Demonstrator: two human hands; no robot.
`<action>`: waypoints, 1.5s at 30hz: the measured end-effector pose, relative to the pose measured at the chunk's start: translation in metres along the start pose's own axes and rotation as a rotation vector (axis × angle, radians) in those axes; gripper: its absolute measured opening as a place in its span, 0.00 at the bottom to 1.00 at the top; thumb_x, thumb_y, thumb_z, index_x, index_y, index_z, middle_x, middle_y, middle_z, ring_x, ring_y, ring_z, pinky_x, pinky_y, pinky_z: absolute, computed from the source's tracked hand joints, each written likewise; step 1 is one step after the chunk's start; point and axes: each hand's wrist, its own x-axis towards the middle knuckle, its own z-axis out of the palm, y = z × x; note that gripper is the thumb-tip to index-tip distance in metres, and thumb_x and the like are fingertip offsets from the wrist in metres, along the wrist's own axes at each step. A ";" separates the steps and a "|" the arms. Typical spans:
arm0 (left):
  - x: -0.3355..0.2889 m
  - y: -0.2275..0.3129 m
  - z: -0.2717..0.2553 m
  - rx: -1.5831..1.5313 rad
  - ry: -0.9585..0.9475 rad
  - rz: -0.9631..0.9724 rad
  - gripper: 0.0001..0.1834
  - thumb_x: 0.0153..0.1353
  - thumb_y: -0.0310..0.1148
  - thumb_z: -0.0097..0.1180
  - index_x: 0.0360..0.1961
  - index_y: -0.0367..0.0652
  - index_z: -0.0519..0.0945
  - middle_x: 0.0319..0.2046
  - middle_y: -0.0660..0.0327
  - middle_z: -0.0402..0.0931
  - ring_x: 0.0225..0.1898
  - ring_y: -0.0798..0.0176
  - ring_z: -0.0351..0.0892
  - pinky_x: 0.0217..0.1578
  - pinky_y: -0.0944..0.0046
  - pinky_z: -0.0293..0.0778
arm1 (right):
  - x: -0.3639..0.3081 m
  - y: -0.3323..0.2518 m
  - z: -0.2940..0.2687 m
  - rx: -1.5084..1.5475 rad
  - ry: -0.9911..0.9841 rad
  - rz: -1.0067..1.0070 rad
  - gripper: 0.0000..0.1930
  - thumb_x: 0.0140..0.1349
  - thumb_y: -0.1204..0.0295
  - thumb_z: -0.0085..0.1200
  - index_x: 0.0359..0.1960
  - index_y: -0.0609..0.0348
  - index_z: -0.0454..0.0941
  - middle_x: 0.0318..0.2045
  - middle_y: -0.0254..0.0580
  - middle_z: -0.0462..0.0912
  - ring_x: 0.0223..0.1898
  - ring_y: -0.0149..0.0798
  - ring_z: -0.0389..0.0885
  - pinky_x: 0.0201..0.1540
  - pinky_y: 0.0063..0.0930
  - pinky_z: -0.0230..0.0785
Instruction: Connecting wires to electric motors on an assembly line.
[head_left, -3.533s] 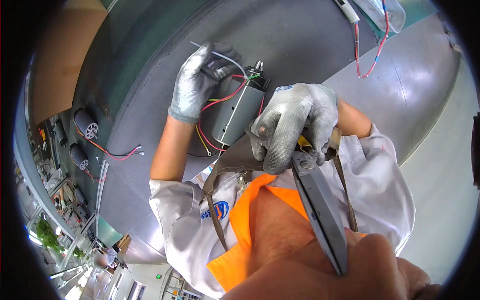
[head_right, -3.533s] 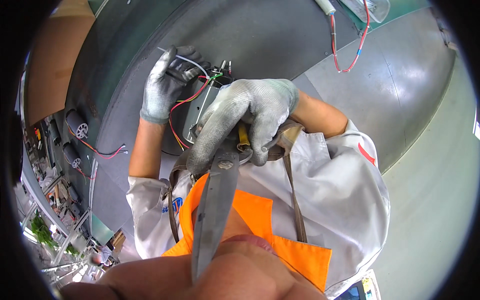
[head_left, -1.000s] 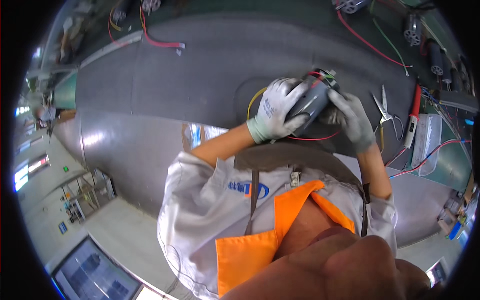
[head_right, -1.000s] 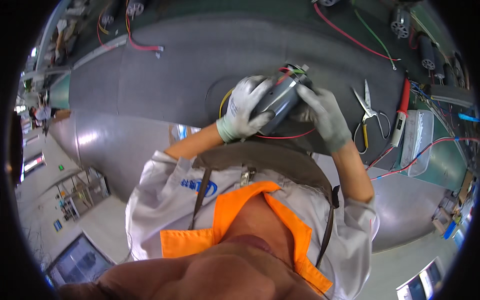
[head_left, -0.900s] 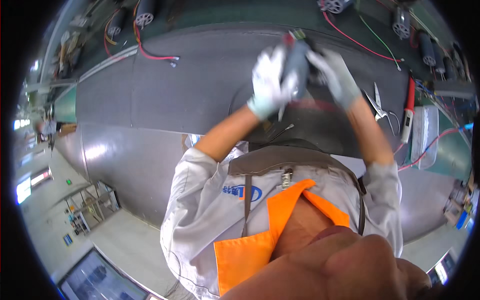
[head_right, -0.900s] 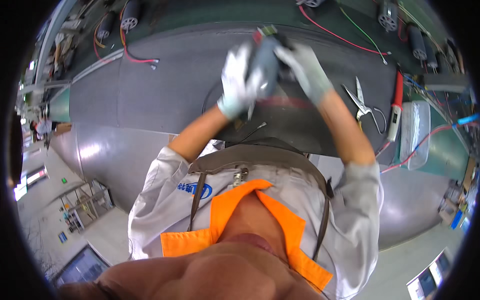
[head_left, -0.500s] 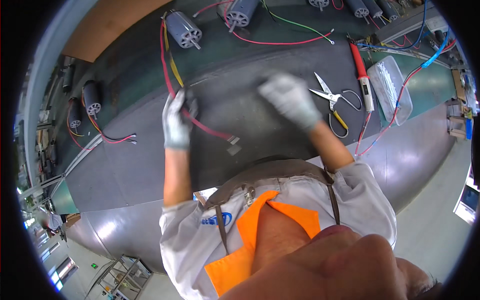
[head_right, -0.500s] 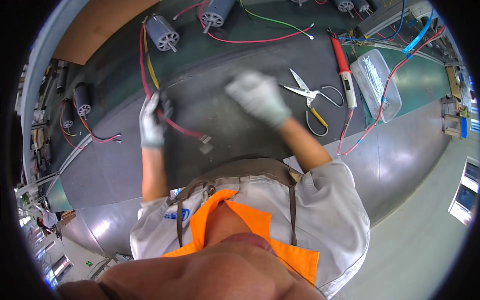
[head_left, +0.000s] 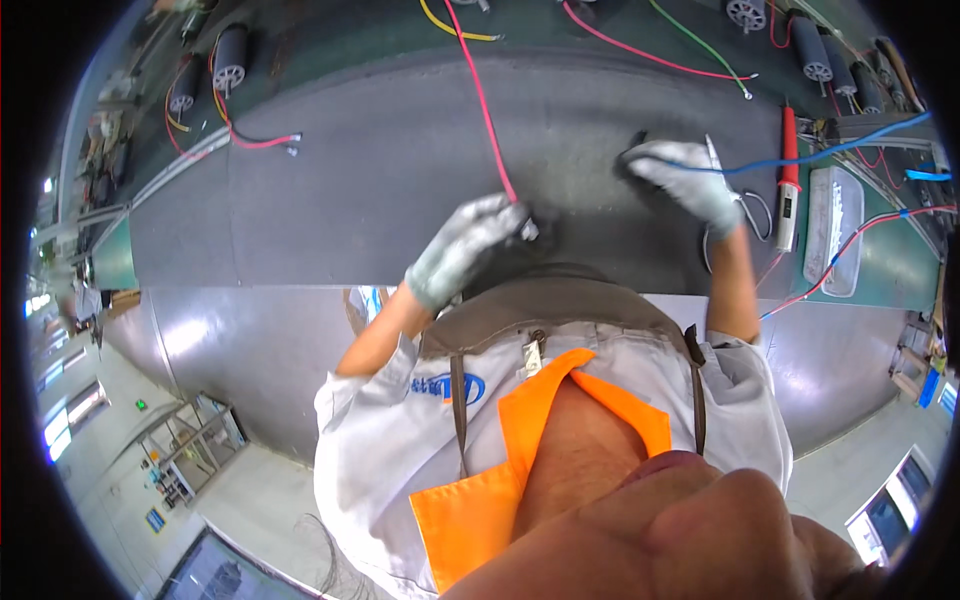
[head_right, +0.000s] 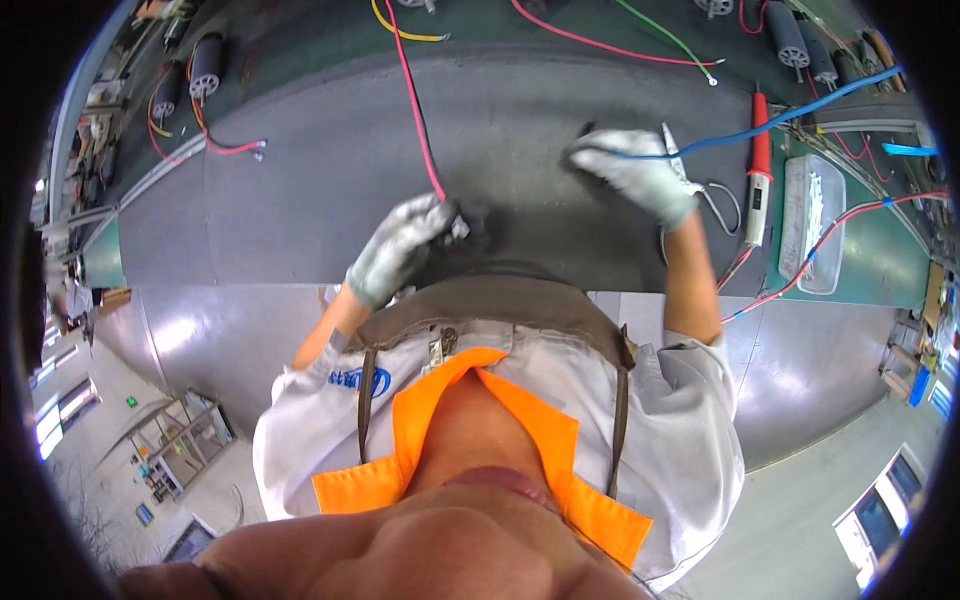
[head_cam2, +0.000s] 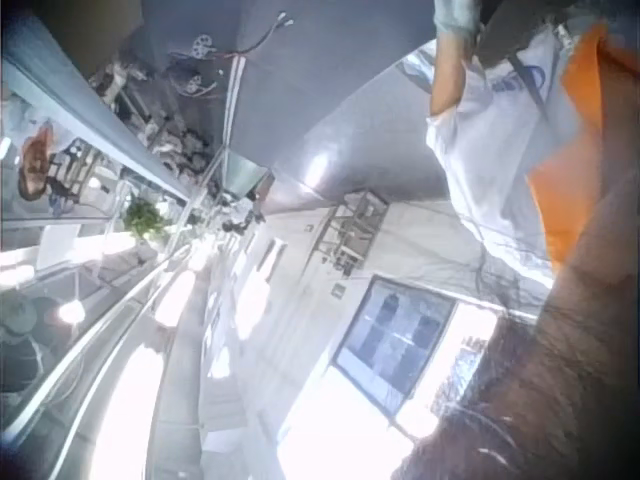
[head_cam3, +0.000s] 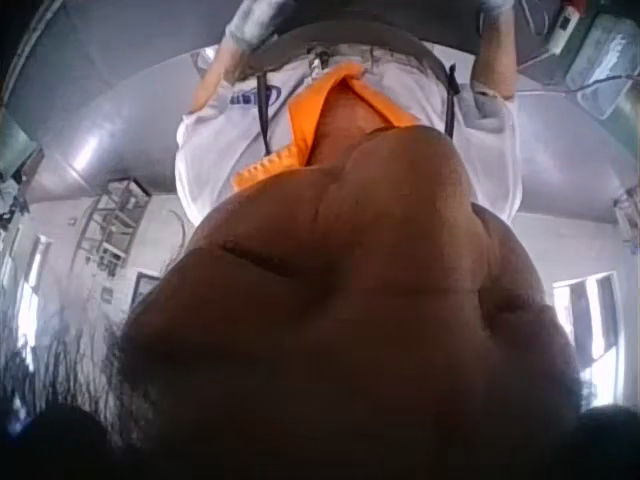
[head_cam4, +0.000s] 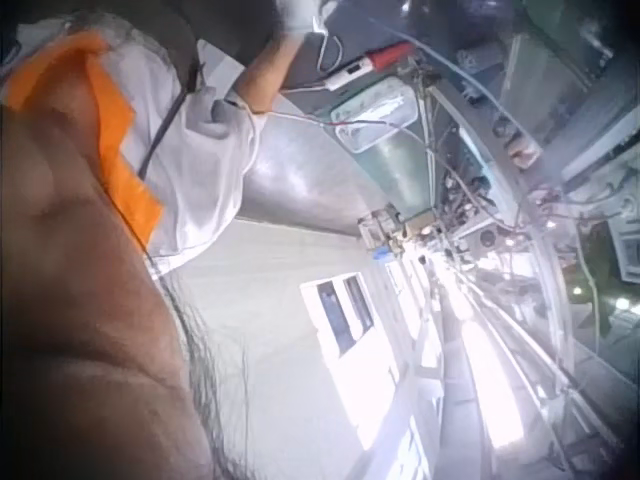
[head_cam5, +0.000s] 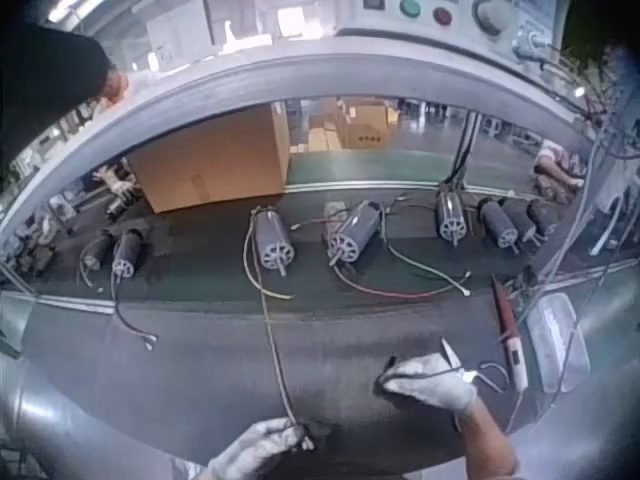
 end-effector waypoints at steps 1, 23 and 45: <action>0.008 0.003 0.003 -0.092 -0.026 0.084 0.17 0.71 0.41 0.56 0.48 0.38 0.80 0.35 0.64 0.81 0.39 0.71 0.78 0.43 0.67 0.73 | 0.003 -0.014 0.022 -0.265 0.035 -0.430 0.12 0.66 0.69 0.59 0.44 0.66 0.83 0.39 0.46 0.87 0.43 0.35 0.84 0.47 0.30 0.75; 0.045 0.035 0.056 -0.362 0.201 0.230 0.13 0.72 0.34 0.55 0.46 0.34 0.82 0.34 0.62 0.83 0.33 0.73 0.80 0.38 0.72 0.76 | -0.033 -0.083 0.072 0.877 0.236 -0.155 0.31 0.64 0.71 0.55 0.69 0.68 0.66 0.25 0.44 0.84 0.27 0.29 0.79 0.35 0.23 0.72; 0.043 0.034 0.065 -0.435 0.217 0.214 0.10 0.71 0.33 0.56 0.42 0.36 0.82 0.32 0.63 0.83 0.33 0.75 0.79 0.36 0.72 0.75 | -0.033 -0.079 0.072 1.031 0.259 -0.163 0.31 0.64 0.70 0.58 0.67 0.71 0.67 0.28 0.46 0.85 0.26 0.29 0.79 0.31 0.24 0.72</action>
